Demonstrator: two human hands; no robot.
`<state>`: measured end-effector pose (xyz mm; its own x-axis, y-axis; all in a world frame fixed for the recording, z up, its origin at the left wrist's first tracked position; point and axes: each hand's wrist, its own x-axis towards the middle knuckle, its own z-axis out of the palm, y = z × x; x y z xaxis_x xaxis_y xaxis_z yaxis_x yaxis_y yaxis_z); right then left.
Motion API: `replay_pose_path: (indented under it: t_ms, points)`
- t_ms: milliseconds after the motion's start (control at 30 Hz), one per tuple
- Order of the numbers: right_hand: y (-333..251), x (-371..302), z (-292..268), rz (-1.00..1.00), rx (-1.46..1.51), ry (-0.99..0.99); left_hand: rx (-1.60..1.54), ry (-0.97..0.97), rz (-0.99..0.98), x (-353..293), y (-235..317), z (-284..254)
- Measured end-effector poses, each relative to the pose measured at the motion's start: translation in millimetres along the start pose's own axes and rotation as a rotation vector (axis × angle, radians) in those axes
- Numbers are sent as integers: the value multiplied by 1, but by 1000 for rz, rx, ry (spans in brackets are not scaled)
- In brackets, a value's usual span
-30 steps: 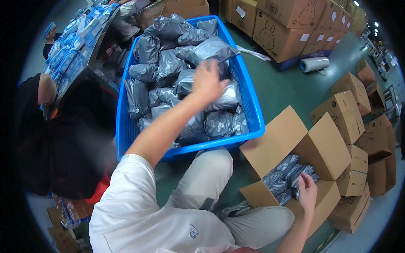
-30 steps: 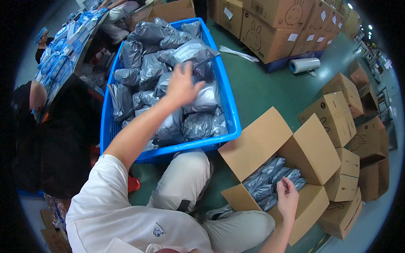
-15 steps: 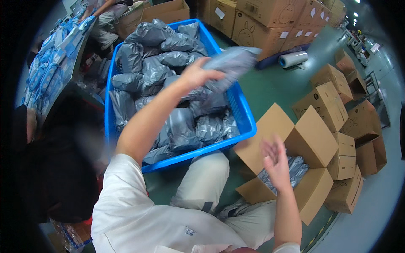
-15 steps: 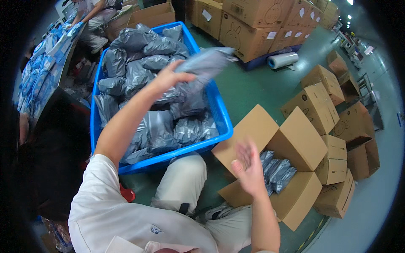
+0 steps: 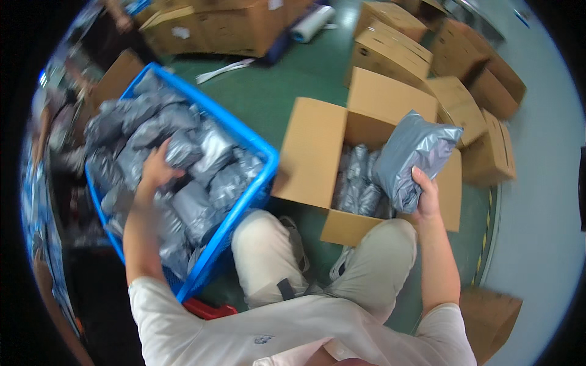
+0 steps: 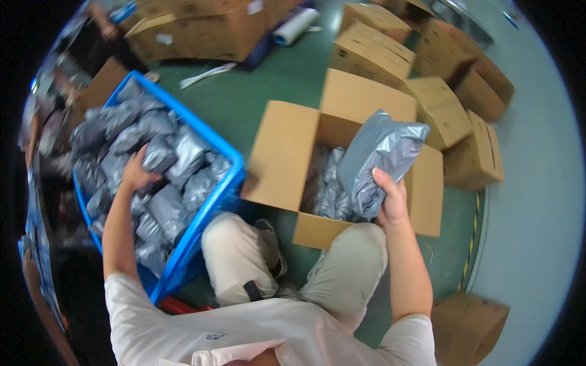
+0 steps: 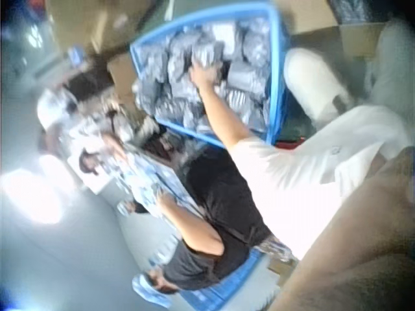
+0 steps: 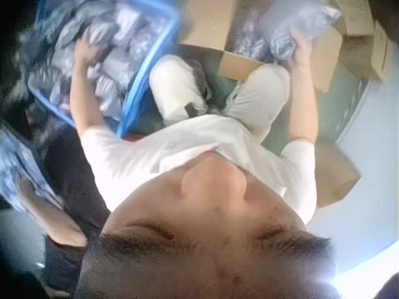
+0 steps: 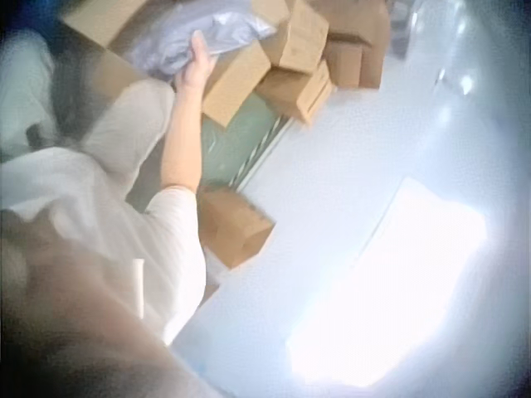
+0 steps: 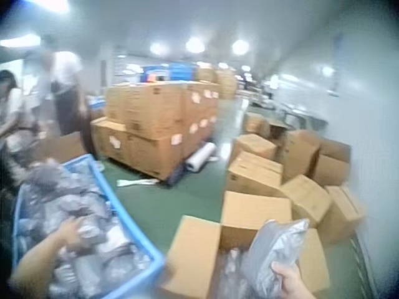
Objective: The person takes grey packages from a blue crate and stacks them into cardboard boxes, then sets the full box aside and prepares an empty one to repeat the process.
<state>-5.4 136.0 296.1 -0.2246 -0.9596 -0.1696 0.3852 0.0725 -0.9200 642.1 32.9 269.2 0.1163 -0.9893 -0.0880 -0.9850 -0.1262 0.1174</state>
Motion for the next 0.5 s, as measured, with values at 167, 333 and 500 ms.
replay_pose_path:
  t_ms: [167,333,500]
  points:
    - [6,4,-133,213,-126,234,-674,59,1,-37,77,-75]
    - [66,30,-143,456,-46,126,-1052,-244,123,-75,203,-102]
    - [91,85,-93,568,-170,26,-1367,-698,-12,-52,430,-4]
